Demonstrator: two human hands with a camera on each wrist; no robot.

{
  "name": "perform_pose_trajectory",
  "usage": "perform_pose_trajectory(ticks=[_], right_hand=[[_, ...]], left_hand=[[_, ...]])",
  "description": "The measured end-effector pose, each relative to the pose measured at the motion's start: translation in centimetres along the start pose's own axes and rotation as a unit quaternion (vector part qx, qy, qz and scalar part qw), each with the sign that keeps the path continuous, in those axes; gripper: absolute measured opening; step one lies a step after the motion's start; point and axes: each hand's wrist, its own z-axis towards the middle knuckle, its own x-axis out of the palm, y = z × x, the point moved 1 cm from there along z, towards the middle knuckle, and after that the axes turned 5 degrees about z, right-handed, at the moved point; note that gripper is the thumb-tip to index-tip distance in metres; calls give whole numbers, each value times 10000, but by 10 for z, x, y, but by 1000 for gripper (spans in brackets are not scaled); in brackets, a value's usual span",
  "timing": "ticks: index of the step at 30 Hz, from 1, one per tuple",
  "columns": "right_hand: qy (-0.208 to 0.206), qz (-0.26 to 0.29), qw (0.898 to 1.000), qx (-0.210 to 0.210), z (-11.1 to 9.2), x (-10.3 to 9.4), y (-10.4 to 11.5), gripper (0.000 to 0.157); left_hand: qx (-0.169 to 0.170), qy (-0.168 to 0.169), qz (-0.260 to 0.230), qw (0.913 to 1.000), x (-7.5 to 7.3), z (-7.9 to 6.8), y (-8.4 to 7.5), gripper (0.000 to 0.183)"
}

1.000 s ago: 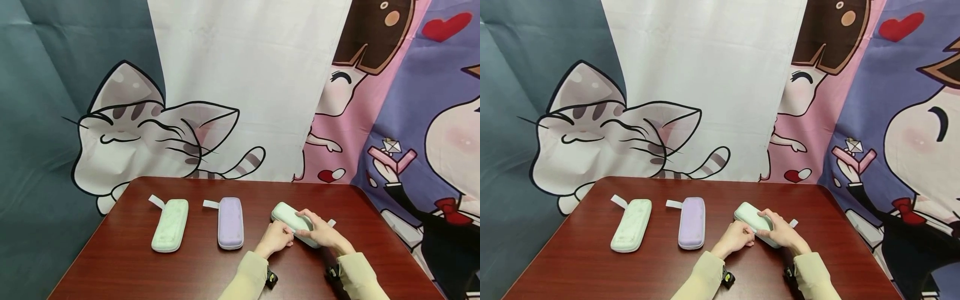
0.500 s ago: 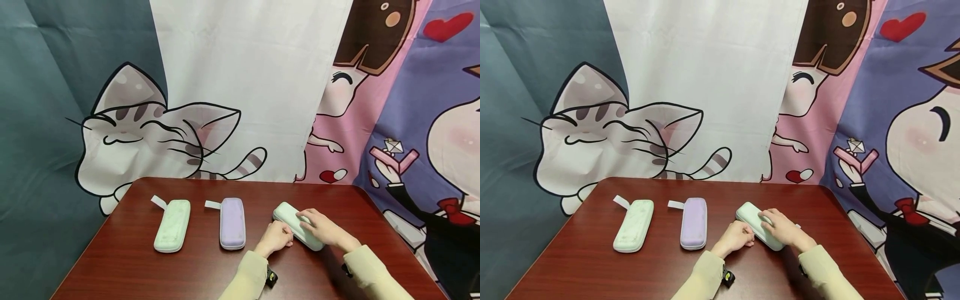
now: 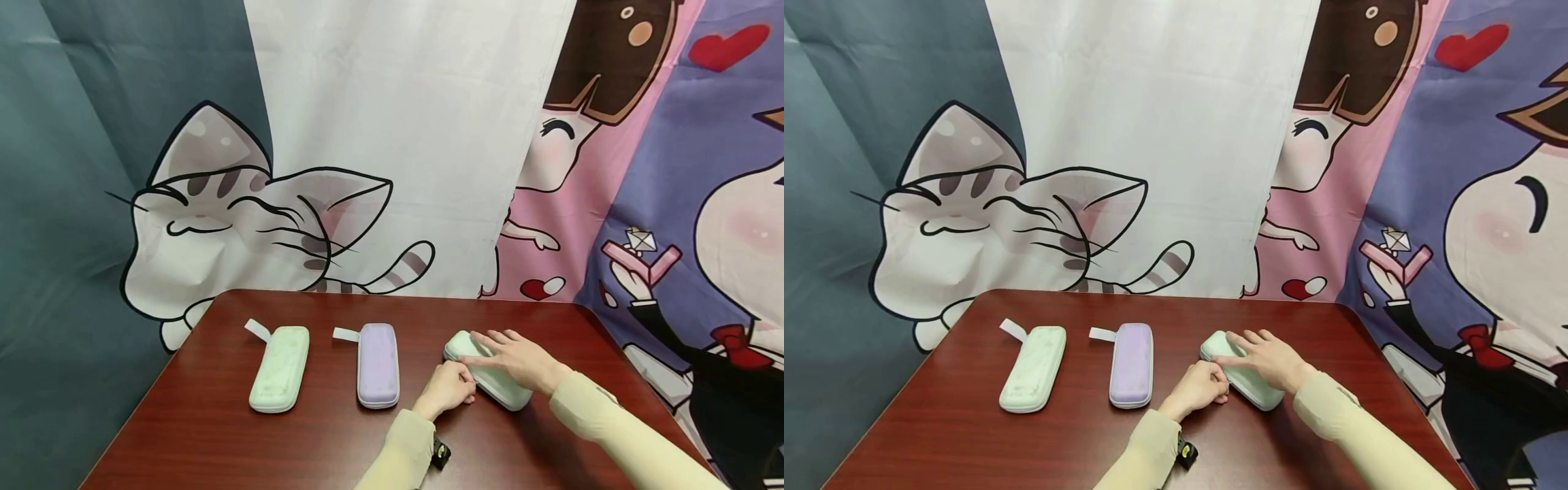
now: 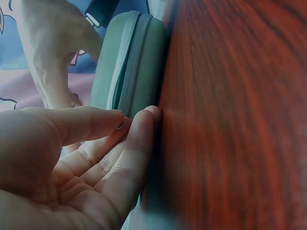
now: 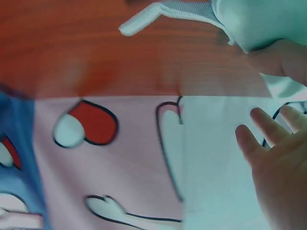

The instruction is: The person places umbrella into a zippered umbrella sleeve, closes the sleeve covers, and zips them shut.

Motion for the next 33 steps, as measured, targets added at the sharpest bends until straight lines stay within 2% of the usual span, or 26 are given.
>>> perform_pose_trajectory(ticks=[5, 10, 13, 18, 24, 28, 33], right_hand=[[69, -618, 9975, -323, 14, 0, -3, 76], [251, -603, 9973, -337, 14, 5, -9, 84], [281, -295, 9985, -360, 11, 11, -11, 91], [256, 562, 9980, -156, 8, 18, -13, 91], [609, 1533, 9858, 317, 5, 24, -10, 88], [794, 1770, 9792, 591, 6, 27, -7, 87], [525, 1937, 9784, 503, 8, 32, -10, 82]], left_hand=[[-12, -4, 56, 10000, -5, 3, 0, 11], [-11, -13, 107, 9999, -8, 3, 1, 11], [-90, -50, 20, 9999, -9, 3, 3, 11], [-162, -84, -90, 9998, -10, 2, 5, 9], [-214, -133, 22, 9997, -10, 2, 6, 10], [-199, -129, 127, 9996, -11, 2, 6, 11], [-128, -201, 376, 9990, -15, 3, 6, 12]])
